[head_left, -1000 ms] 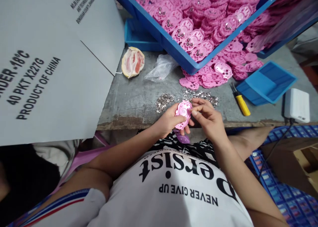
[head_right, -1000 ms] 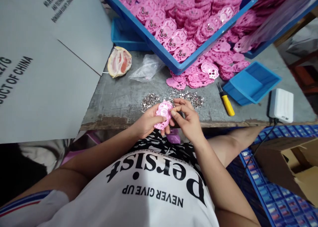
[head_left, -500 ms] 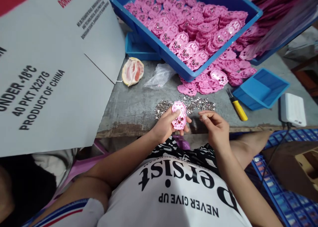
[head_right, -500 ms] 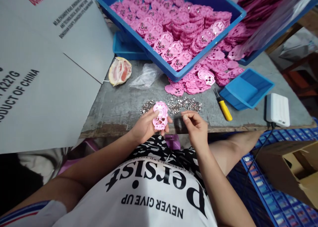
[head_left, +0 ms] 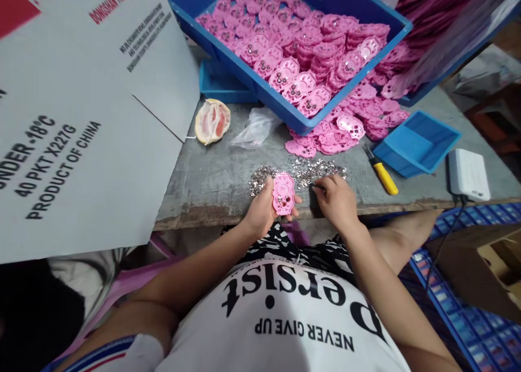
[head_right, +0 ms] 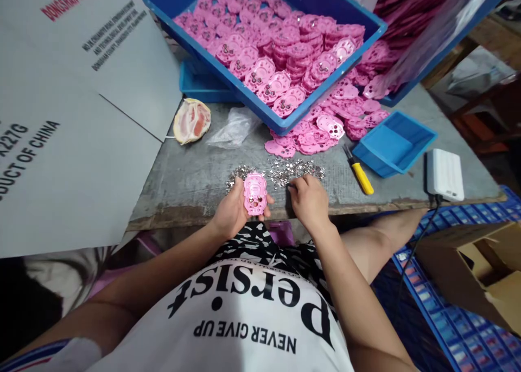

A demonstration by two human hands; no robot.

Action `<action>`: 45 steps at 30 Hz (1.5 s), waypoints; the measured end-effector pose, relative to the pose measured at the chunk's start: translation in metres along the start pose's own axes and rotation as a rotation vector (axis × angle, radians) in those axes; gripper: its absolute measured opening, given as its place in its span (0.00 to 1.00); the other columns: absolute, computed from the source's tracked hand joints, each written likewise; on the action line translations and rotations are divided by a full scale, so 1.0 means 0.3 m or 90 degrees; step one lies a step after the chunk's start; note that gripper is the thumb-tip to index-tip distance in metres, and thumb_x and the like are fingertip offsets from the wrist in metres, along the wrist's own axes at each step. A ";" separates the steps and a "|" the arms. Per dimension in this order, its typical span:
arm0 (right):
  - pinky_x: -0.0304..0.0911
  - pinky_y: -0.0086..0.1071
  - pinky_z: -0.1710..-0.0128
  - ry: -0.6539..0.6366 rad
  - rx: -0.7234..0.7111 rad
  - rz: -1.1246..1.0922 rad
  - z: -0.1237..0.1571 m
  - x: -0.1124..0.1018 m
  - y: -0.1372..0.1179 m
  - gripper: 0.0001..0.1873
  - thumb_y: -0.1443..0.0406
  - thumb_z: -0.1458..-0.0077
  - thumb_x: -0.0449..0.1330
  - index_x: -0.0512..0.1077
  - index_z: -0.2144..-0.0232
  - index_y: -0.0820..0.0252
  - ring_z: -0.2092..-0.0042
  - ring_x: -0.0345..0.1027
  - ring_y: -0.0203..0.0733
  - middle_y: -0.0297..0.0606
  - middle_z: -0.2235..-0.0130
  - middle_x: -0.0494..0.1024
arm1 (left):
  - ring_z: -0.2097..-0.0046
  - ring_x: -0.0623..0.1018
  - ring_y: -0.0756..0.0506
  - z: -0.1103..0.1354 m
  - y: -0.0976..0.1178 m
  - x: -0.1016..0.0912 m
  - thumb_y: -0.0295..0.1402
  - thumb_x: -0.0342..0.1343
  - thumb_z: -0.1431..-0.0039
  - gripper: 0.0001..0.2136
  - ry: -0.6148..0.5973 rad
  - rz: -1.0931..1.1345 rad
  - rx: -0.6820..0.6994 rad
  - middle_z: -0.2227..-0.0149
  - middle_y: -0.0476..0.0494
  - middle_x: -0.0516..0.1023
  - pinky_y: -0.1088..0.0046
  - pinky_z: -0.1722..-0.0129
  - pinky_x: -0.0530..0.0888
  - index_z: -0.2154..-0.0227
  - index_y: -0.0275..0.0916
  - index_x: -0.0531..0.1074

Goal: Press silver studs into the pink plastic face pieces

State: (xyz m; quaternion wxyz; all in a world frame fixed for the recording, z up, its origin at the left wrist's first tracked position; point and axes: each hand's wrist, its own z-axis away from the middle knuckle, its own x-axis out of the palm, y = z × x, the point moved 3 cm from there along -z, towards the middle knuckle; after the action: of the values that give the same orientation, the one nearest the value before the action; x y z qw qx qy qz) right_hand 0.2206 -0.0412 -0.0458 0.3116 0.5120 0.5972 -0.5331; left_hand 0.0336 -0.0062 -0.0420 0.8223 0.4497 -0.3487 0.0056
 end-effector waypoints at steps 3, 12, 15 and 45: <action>0.60 0.38 0.63 -0.015 -0.016 0.061 -0.032 0.018 -0.037 0.09 0.64 0.38 0.57 0.78 0.61 0.58 0.57 0.68 0.51 0.46 0.59 0.77 | 0.74 0.80 0.44 -0.008 -0.013 -0.015 0.60 0.42 0.35 0.30 0.009 0.005 0.002 0.67 0.37 0.82 0.70 0.76 0.75 0.57 0.34 0.70; 0.62 0.38 0.62 0.049 0.022 -0.083 -0.020 0.024 0.021 0.09 0.64 0.38 0.57 0.77 0.65 0.57 0.59 0.71 0.48 0.42 0.62 0.80 | 0.73 0.80 0.43 -0.014 -0.027 -0.034 0.62 0.51 0.41 0.31 0.004 0.012 0.026 0.68 0.37 0.82 0.68 0.75 0.75 0.58 0.34 0.71; 0.63 0.37 0.63 0.066 0.063 -0.133 -0.012 0.026 0.043 0.08 0.63 0.40 0.58 0.77 0.67 0.56 0.61 0.72 0.48 0.40 0.64 0.80 | 0.73 0.80 0.43 -0.016 -0.031 -0.031 0.62 0.53 0.42 0.31 0.005 0.006 0.028 0.68 0.38 0.82 0.68 0.75 0.75 0.59 0.33 0.71; 0.48 0.27 0.80 0.019 0.261 -0.825 0.062 0.013 -0.016 0.14 0.57 0.55 0.72 0.75 0.68 0.57 0.80 0.52 0.29 0.25 0.79 0.67 | 0.75 0.77 0.49 0.003 -0.004 0.054 0.39 0.64 0.45 0.17 0.060 -0.082 0.059 0.68 0.46 0.80 0.73 0.77 0.72 0.59 0.38 0.65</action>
State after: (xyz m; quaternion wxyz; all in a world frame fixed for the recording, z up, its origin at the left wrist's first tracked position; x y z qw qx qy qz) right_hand 0.2116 -0.0576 -0.0524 -0.1824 0.1073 0.6743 -0.7075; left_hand 0.0457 -0.0126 -0.0331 0.8147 0.5080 -0.2794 -0.0100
